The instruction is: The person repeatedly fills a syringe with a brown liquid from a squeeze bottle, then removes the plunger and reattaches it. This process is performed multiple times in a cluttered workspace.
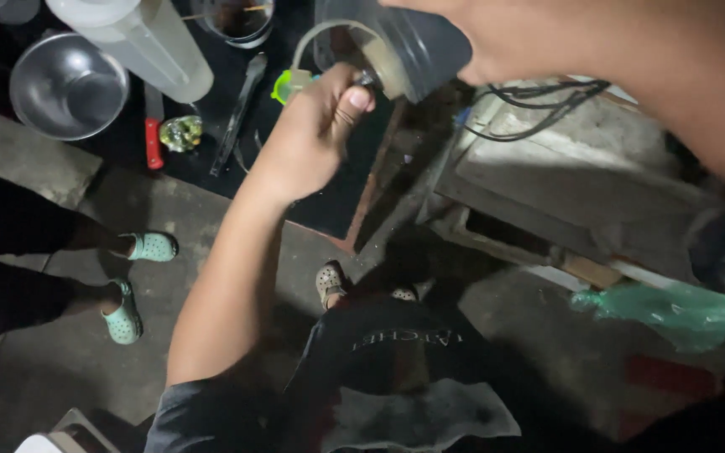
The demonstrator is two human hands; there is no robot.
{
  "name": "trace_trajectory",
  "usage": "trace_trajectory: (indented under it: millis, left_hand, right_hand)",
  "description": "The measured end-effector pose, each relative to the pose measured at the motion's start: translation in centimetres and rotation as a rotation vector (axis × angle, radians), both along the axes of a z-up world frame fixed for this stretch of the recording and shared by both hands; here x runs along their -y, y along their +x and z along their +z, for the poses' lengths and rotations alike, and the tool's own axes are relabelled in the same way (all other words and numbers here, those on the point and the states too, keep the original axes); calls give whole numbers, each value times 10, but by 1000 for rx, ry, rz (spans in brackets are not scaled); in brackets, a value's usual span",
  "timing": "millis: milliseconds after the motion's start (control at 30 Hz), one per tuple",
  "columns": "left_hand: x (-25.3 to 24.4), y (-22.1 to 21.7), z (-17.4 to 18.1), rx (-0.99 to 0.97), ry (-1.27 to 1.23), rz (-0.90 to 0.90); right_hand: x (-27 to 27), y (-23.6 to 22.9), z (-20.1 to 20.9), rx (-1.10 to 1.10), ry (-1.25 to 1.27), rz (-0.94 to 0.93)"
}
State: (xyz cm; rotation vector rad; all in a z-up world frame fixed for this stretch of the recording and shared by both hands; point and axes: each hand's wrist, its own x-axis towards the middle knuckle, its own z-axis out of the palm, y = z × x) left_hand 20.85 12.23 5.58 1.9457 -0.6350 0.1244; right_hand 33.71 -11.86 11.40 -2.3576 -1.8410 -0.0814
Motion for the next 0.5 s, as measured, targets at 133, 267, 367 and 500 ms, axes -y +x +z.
trace_trajectory:
  millis: [133,267,367,500]
  left_hand:
    - [-18,-1,-7,3,31,32]
    - [-43,-5,-22,-40,49,145]
    - [-61,-12,-30,-72,-49,200]
    - [-74,-23,-47,-236,-412,222]
  right_hand:
    - [-18,-10,5,-245,-71,-138]
    - [-31,-2,-37,-301,-56,-354]
    - [-37,17,-116,-545,92,-504]
    - [-61,29,-238,-826,579,-555]
